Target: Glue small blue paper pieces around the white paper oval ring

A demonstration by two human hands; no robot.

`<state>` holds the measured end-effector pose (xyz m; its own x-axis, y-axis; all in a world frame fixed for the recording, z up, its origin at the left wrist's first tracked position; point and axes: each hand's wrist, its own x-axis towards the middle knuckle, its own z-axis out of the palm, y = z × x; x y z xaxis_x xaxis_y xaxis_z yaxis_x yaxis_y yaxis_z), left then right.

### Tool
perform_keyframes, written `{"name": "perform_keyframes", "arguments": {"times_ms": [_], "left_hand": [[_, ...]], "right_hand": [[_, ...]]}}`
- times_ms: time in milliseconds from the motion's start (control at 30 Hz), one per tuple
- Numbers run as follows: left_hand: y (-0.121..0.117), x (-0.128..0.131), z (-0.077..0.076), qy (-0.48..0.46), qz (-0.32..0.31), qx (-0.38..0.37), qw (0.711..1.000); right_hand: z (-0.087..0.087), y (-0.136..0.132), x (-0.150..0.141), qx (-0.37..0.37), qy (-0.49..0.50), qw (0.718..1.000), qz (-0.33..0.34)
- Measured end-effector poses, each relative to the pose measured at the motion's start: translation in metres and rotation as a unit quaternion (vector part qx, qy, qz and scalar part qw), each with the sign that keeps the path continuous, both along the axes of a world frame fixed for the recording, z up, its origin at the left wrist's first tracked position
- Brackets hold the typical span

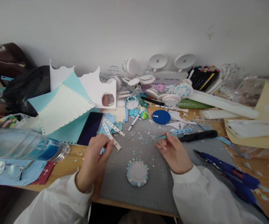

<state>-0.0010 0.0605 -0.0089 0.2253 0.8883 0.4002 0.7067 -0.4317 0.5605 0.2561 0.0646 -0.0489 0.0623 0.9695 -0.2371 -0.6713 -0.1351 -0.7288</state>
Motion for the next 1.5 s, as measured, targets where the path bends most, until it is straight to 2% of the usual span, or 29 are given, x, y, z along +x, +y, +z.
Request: {"name": "perform_keyframes", "arguments": {"times_ms": [67, 133, 267, 400, 533, 667, 767, 833, 933, 1067, 1167, 1233, 1300, 1400, 1500], "left_hand": [[-0.005, -0.009, -0.003, 0.012, 0.033, 0.035, 0.999], [-0.015, -0.011, -0.006, 0.01, 0.025, 0.024, 0.999], [-0.041, 0.006, -0.013, 0.028, -0.107, -0.077, 0.991], [-0.053, 0.033, -0.029, 0.054, -0.174, -0.113, 0.977], [-0.051, 0.041, -0.04, 0.001, -0.148, -0.146, 0.978], [-0.051, 0.038, -0.035, -0.089, -0.097, -0.145, 0.981], [-0.053, 0.04, -0.031, -0.136, -0.076, -0.15, 0.976], [-0.053, 0.043, -0.029, -0.15, -0.064, -0.163, 0.973], [-0.048, 0.047, -0.027, -0.152, -0.064, -0.167, 0.972], [-0.026, 0.044, -0.021, -0.099, -0.13, -0.143, 0.976], [-0.005, 0.039, -0.02, -0.118, -0.208, -0.159, 0.958], [0.006, 0.037, -0.024, -0.196, -0.261, -0.202, 0.924], [0.011, 0.036, -0.03, -0.309, -0.297, -0.274, 0.861], [0.012, 0.039, -0.038, -0.461, -0.302, -0.4, 0.732], [0.008, 0.043, -0.043, -0.56, -0.297, -0.494, 0.595]], "right_hand": [[-0.001, 0.0, 0.0, -0.013, 0.004, 1.0, 0.011], [-0.002, 0.001, 0.0, -0.027, 0.012, 0.999, 0.02], [-0.005, 0.002, 0.001, -0.026, 0.031, 0.998, 0.057], [-0.004, 0.002, 0.0, -0.027, 0.037, 0.996, 0.075], [0.001, -0.001, -0.004, -0.01, 0.029, 0.996, 0.08], [0.005, -0.006, -0.005, 0.013, 0.026, 0.992, 0.126], [0.005, -0.013, -0.005, 0.031, -0.03, 0.978, 0.206], [0.005, -0.018, -0.007, 0.044, -0.118, 0.963, 0.24], [0.007, -0.022, -0.011, 0.064, -0.266, 0.937, 0.216], [0.008, -0.022, -0.014, 0.081, -0.334, 0.921, 0.184], [0.004, -0.02, -0.012, 0.066, -0.336, 0.924, 0.173], [0.0, -0.019, -0.01, 0.055, -0.315, 0.932, 0.168], [-0.005, -0.019, -0.009, 0.042, -0.272, 0.946, 0.173], [-0.009, -0.019, -0.009, 0.02, -0.194, 0.961, 0.194], [-0.007, -0.019, -0.011, 0.014, -0.153, 0.965, 0.21]]}}
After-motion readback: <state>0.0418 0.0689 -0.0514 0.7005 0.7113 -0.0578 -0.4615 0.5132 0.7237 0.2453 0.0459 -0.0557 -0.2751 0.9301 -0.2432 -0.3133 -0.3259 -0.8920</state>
